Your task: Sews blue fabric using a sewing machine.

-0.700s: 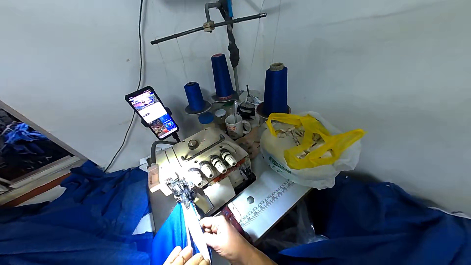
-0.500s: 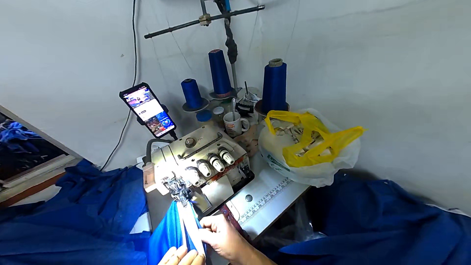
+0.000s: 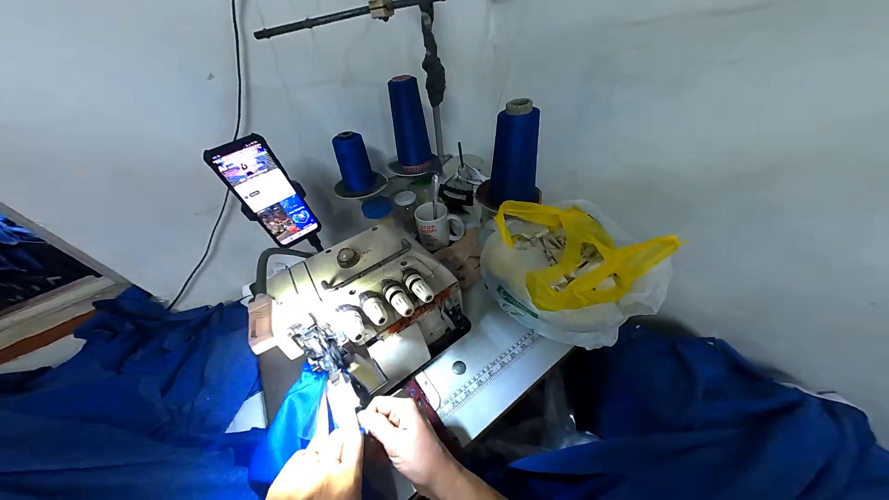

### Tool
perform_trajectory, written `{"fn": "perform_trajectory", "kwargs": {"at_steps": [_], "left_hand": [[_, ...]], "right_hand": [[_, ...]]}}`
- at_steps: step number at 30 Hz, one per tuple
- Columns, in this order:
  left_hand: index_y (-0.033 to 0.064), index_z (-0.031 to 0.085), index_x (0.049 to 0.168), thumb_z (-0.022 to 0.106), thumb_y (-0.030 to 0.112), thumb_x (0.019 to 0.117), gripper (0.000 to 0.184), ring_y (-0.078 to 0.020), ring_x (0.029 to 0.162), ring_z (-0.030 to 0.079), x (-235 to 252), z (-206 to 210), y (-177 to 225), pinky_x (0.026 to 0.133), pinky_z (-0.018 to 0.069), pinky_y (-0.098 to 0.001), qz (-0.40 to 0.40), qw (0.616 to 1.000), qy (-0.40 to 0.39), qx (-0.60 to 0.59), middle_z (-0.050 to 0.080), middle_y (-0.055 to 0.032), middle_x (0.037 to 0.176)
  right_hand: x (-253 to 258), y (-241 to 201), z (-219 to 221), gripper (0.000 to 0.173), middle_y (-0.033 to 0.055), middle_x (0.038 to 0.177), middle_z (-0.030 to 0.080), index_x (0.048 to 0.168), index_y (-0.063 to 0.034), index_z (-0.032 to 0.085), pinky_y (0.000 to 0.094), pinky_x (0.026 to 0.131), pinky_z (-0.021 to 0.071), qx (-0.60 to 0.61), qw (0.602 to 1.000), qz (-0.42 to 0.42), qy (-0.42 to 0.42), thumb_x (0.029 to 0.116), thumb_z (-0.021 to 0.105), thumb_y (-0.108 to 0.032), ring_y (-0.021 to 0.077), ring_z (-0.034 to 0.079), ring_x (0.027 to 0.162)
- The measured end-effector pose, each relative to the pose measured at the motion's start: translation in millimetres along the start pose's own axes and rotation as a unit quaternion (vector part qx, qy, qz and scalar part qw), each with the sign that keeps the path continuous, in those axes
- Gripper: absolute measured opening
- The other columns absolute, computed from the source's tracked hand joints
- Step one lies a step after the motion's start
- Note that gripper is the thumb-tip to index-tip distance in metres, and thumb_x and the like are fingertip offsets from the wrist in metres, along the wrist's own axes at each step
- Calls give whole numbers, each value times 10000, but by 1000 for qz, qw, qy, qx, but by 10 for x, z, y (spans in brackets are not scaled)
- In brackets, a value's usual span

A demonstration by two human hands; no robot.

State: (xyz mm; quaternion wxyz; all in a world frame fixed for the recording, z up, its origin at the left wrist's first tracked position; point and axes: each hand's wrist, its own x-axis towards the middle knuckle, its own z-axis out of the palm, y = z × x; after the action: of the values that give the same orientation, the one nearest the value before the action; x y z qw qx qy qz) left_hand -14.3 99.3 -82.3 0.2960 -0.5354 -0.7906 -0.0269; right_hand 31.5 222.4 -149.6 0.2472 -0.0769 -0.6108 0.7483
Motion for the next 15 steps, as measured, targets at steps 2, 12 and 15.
{"fn": "perform_trajectory", "kwargs": {"at_steps": [2,12,15], "left_hand": [[-6,731,834,604,24,908,150,-260,567,642,42,47,43,492,463,-374,-21,999,17,34,638,-112,656],[1,756,906,589,57,918,177,-232,540,602,150,142,122,487,410,-368,-75,989,37,121,628,-86,643],[4,773,939,595,59,914,187,-244,552,610,174,185,111,500,417,-379,-87,987,44,127,639,-90,647]], "right_hand": [[-25,121,-30,243,-27,710,547,866,35,660,168,630,427,-34,999,-14,-4,1014,499,-72,-23,493,650],[-135,567,-46,233,149,740,662,877,53,681,389,677,539,-160,980,-113,-38,985,579,-127,201,661,701],[-141,560,-36,226,162,770,690,911,59,702,400,706,559,-178,976,-123,-36,984,584,-119,218,688,726]]}}
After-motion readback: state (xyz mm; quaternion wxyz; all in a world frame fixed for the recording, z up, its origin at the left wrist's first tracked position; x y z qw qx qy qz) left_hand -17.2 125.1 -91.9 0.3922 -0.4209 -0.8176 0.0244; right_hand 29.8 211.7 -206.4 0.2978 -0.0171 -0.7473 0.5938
